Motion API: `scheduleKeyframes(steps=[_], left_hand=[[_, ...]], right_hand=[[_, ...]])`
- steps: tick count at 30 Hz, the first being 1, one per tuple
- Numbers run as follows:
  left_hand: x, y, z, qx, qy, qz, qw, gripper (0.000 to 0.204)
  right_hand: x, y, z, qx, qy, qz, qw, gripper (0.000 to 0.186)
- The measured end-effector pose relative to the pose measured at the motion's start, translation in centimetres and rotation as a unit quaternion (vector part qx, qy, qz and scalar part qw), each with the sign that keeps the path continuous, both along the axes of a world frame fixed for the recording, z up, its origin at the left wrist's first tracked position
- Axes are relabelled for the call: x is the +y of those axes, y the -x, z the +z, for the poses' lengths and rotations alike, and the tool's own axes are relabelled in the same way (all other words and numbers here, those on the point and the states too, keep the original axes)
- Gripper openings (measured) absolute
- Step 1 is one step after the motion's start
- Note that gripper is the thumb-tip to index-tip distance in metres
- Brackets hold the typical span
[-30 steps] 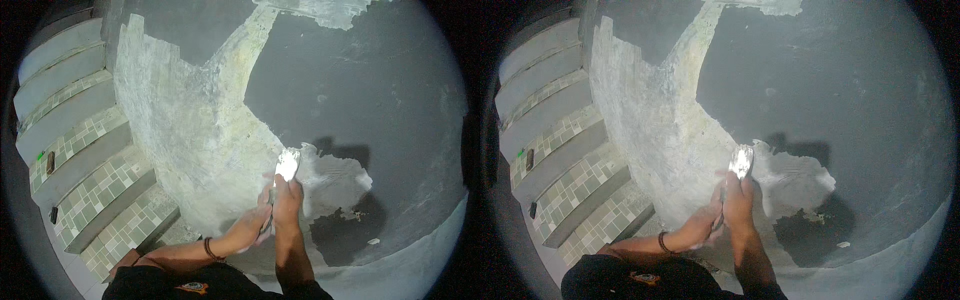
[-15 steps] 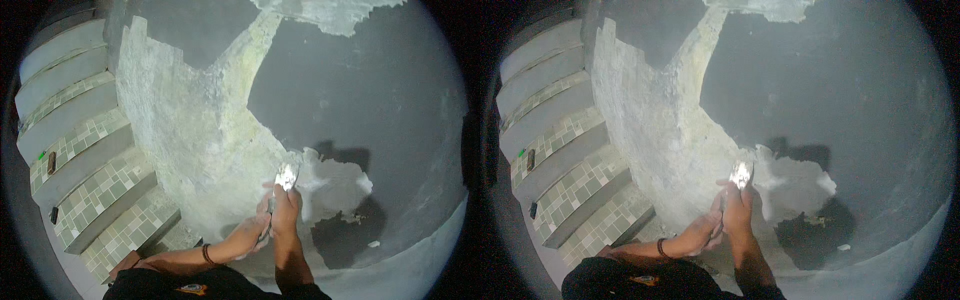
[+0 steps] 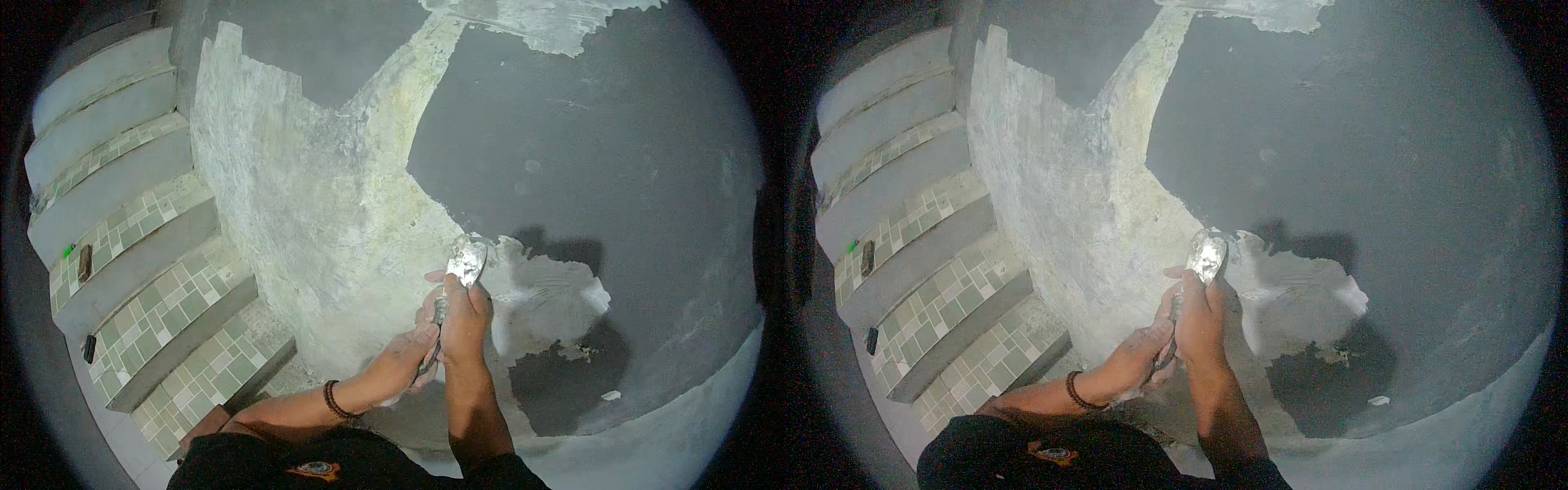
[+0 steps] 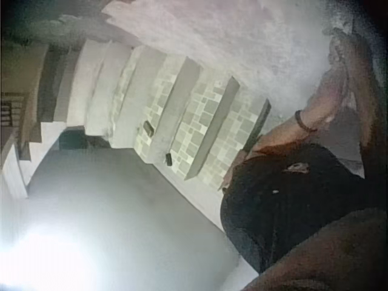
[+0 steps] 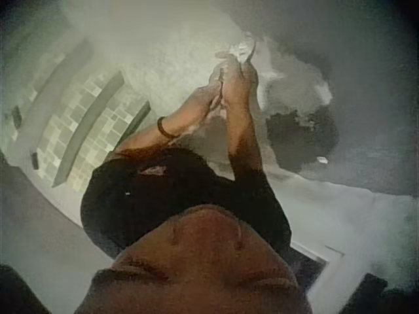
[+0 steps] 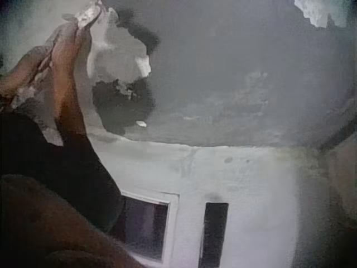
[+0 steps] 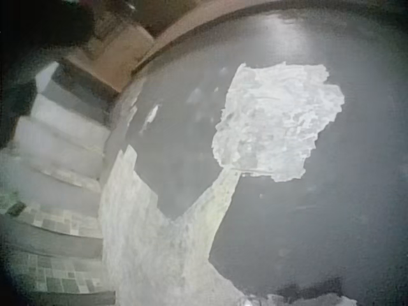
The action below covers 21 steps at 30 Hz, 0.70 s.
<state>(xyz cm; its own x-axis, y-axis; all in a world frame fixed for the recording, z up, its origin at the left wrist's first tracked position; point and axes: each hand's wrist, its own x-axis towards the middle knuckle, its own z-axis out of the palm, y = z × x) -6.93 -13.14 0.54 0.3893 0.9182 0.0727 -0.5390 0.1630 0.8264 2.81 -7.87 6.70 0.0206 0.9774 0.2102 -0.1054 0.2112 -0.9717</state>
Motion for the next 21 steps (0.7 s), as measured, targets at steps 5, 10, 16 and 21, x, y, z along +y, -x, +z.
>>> scheduleKeyframes(steps=[5,10,16,21], left_hand=[[0.4,0.2,0.2,0.075,0.002,-0.014,0.997,0.048],[0.1,0.3,0.4,0.044,0.023,-0.024,0.998,0.050],[0.5,0.6,0.2,0.017,-0.020,0.021,0.999,0.046],[0.4,0.9,0.2,0.033,0.028,-0.021,0.999,0.045]], right_hand=[[-0.1,0.2,0.1,-0.020,0.033,-0.022,0.999,0.026],[1.0,0.3,-0.8,-0.003,0.028,-0.033,0.999,0.025],[0.8,0.6,-0.8,0.022,0.016,-0.003,1.000,0.024],[0.7,0.9,-0.8,-0.036,0.073,-0.061,0.995,0.024]])
